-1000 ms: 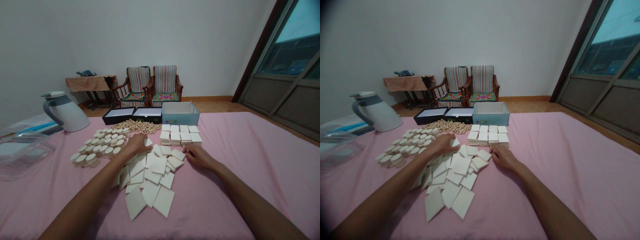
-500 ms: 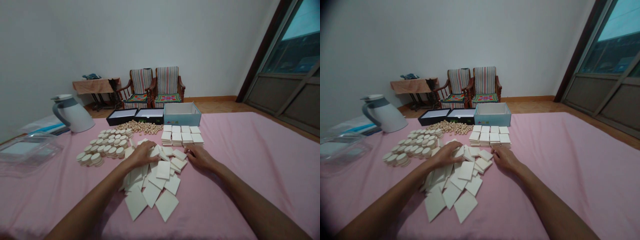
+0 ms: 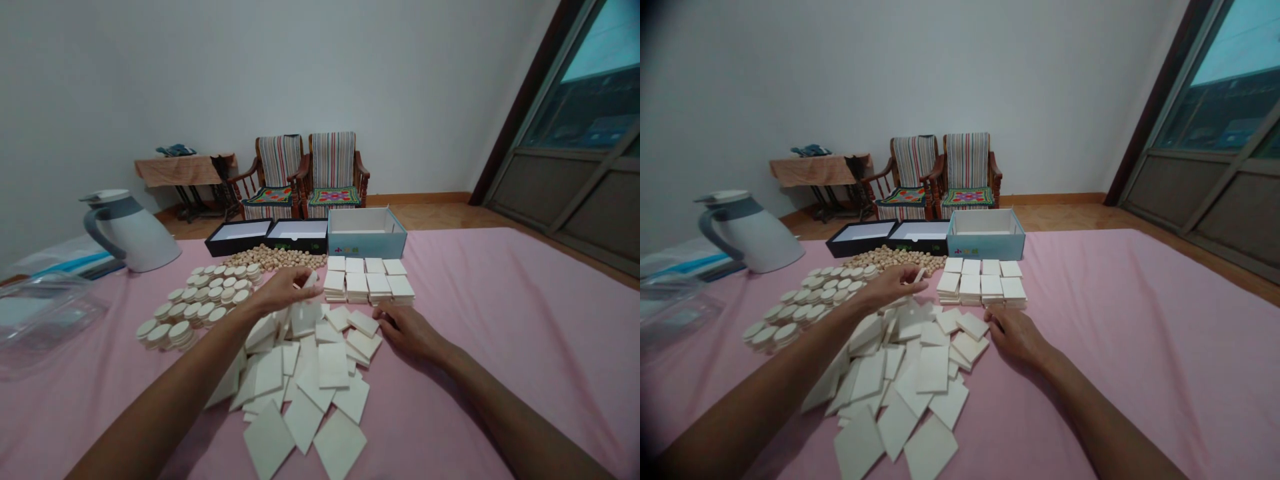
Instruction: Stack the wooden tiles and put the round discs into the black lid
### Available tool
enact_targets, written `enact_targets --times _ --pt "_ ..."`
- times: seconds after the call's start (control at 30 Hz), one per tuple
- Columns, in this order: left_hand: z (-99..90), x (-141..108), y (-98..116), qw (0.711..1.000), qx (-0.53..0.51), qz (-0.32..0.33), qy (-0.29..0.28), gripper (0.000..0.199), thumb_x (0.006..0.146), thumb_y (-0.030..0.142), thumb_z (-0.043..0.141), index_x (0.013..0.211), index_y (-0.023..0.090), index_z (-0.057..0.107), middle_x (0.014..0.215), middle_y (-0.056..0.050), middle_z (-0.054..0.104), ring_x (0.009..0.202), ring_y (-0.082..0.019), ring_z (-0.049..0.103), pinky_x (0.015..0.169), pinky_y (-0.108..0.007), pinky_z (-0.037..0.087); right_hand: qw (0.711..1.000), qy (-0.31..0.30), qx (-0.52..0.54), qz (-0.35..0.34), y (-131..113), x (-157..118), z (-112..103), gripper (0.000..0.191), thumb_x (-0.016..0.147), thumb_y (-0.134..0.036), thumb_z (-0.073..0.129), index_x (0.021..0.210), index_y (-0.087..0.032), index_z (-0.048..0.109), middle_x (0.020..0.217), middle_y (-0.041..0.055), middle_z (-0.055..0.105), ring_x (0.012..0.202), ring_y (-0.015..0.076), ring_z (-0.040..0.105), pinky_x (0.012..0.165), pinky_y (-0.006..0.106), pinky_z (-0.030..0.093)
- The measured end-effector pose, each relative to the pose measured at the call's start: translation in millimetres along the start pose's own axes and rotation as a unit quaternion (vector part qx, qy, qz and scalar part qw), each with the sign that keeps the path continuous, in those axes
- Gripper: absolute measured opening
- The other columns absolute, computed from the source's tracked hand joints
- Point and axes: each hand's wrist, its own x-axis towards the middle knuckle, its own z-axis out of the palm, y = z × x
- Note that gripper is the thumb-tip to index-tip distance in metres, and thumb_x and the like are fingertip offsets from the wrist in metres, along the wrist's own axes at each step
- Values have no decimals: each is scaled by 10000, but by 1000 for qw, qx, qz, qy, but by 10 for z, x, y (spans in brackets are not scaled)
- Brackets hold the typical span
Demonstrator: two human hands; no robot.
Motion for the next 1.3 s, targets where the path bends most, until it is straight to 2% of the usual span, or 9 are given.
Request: enact_targets --times 0.17,0.27,0.37,0.47,0.67,0.83,0.97,1.17,1.3 --pt "67 469 -339 995 15 -63 80 479 687 617 595 767 145 602 533 42 476 483 -125 482 473 -230 371 1000 -4 6 4 -22 5 -6 149 856 -202 408 859 -209 556 774 20 625 730 169 551 642 267 334" --pt "114 585 -469 988 32 -77 129 472 654 558 653 882 146 618 537 45 491 480 -132 485 466 -227 321 1000 0 2 7 -38 4 -13 153 859 -197 404 869 -210 556 777 18 625 737 169 551 646 268 335" --pt "138 590 -476 988 34 -70 136 383 637 514 680 776 162 622 540 39 502 506 -129 490 474 -219 298 1000 -2 -5 13 -45 -2 -13 156 861 -191 402 872 -210 556 790 21 627 741 168 554 641 267 335" --pt "164 519 -378 992 10 -63 113 385 663 532 652 763 162 608 533 41 505 492 -123 485 458 -211 308 1000 -2 -11 13 -41 -9 1 153 857 -182 412 873 -207 562 790 22 629 737 165 557 636 267 337" --pt "352 218 30 990 -132 -19 39 569 756 591 563 1141 173 538 734 -2 608 599 -130 563 513 -219 422 996 85 19 -10 -185 -23 -17 160 873 -243 454 962 -198 579 720 22 604 653 162 536 604 281 380" --pt "670 3 370 946 -308 25 -98 644 713 559 671 1182 149 505 784 -17 606 707 -154 599 632 -262 475 970 143 78 -181 -451 -86 -118 607 823 -311 587 1373 -237 341 1300 126 490 1161 270 466 920 430 426" --pt "811 -81 493 918 -363 66 -146 519 765 506 657 1120 144 545 901 -49 607 771 -161 603 718 -291 484 965 121 96 -212 -541 -132 -146 678 822 -307 598 1416 -270 272 1373 100 440 1249 270 405 1015 474 371" --pt "866 -109 476 975 -199 77 -64 470 932 518 350 1068 135 585 908 -81 630 776 -174 596 660 -280 466 963 196 71 -172 -422 -83 -299 616 782 -265 632 1346 -243 384 1236 110 531 1116 264 481 900 433 454" --pt "961 -70 465 971 74 211 -81 352 892 443 493 1029 149 631 1014 -108 652 966 -238 577 844 -355 438 947 305 46 -94 -171 4 -462 564 792 -283 610 1322 -225 425 1209 115 526 1064 255 492 786 395 494"
